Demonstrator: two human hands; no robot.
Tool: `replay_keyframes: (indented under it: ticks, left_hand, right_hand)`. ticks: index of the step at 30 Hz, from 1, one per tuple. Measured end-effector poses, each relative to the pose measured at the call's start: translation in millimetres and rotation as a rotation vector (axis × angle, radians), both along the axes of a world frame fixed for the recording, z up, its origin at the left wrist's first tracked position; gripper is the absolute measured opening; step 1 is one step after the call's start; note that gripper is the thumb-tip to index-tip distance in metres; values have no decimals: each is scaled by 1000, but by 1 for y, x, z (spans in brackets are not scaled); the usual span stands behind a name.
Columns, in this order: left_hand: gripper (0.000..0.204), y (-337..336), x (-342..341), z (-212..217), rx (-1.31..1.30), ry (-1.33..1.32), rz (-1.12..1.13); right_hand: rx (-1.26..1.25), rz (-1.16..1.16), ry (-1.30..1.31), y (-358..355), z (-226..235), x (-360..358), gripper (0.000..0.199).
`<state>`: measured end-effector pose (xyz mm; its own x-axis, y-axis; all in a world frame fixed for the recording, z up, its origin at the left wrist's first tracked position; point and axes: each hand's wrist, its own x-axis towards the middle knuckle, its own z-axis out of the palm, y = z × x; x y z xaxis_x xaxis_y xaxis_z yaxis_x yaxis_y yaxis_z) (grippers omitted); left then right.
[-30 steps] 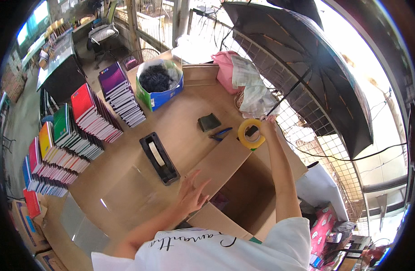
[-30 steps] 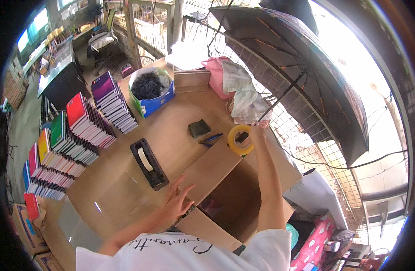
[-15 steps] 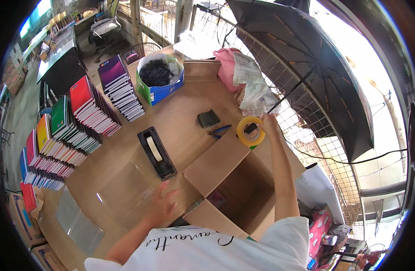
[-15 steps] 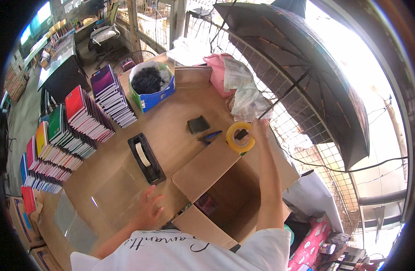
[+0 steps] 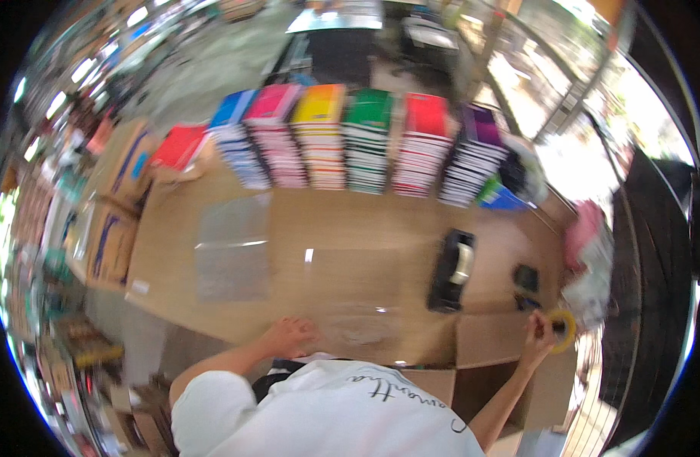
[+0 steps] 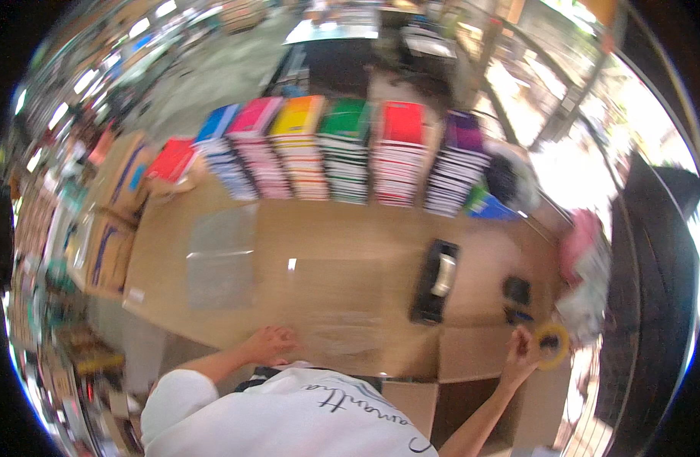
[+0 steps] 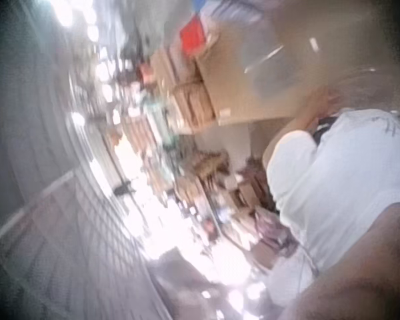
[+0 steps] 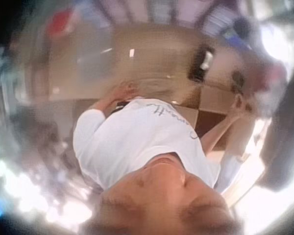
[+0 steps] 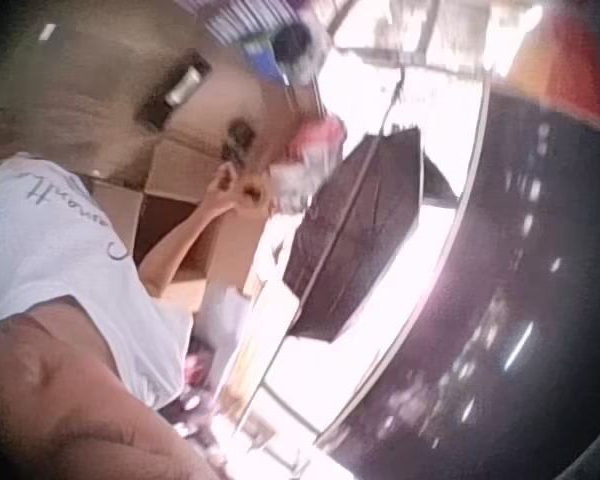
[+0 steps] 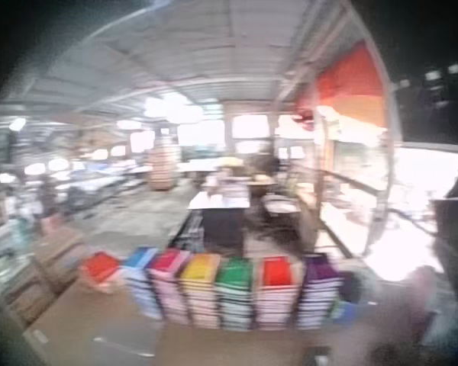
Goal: The person prepares a plastic bag on a table and stacks several small colorful notebooks. They place the stack into the plastic bag, seal it with tape, and put the packaged notebooks into a cardboard box.
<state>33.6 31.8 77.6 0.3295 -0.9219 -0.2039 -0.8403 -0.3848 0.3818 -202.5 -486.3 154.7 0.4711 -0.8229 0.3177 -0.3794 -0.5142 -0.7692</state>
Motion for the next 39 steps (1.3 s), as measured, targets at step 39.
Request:
replay_keyframes:
  ticks: [39]
  left_hand:
    - [78,90,452,180,-1112,19,1303]
  right_hand:
    - [81,698,-30,458,172,677,50]
